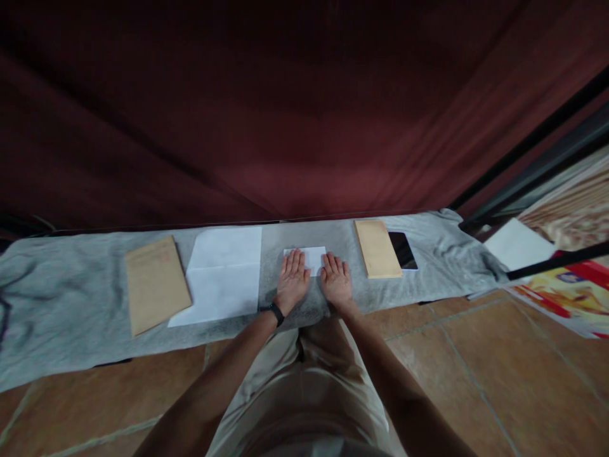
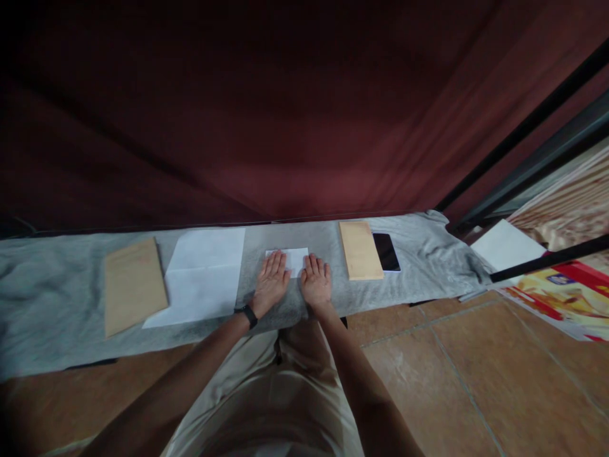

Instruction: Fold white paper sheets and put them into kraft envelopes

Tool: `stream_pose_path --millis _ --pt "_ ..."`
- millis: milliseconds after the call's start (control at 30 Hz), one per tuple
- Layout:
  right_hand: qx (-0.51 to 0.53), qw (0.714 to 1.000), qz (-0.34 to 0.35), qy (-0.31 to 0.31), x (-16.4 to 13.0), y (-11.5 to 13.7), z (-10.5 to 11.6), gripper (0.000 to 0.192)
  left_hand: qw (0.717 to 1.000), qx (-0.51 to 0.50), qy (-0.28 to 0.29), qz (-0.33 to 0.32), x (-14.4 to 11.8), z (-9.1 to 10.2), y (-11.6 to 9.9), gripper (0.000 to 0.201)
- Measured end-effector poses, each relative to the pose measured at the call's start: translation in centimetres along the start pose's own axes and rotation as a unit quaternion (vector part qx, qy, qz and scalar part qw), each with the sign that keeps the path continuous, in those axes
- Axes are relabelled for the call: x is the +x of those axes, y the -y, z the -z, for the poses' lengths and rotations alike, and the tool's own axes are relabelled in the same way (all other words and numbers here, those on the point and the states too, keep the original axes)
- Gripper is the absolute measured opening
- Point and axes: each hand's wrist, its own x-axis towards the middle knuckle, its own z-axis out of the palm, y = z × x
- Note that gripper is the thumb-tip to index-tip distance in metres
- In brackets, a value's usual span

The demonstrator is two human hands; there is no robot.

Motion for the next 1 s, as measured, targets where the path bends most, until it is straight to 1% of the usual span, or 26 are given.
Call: stream_pose_path --millis 100,233,367,467,633,767,867,1000 --pt "-0.002 1.000 0.000 0.005 0.0 0.1 0.1 0.053 1.000 -0.003 0.015 0.012 0.6 -0.3 -0.4 0.061" --pt "-0.006 1.000 -0.004 0.014 0.1 0.2 0.3 0.053 0.999 -0.008 0.025 0.035 1.0 -0.6 0.1 0.063" --pt "-0.009 1.000 -0.004 0.017 0.1 0.2 0.3 0.053 0.998 -0.009 0.021 0.060 0.7 -0.5 1.1 0.064" --pt "-0.008 1.000 -0.004 0.018 0.0 0.2 0.3 0.053 0.996 -0.001 0.006 0.084 0.1 -0.4 1.7 0.065" --pt "0.003 1.000 -0.014 0.013 0.2 0.3 0.6 0.052 0.995 0.012 -0.005 0.097 -0.5 -0.2 2.0 0.066" --pt "0.016 0.998 -0.061 0.018 1.4 0.8 1.7 0.049 0.995 0.010 -0.006 0.098 -0.4 -0.2 1.9 0.066" --pt "0.024 0.994 -0.098 0.036 2.9 1.4 2.6 0.043 0.996 0.007 -0.009 0.094 -0.4 -0.1 1.9 0.066" --pt "0.073 0.982 -0.164 0.062 4.6 2.1 3.0 0.037 0.996 0.008 -0.010 0.093 -0.4 0.1 1.8 0.066"
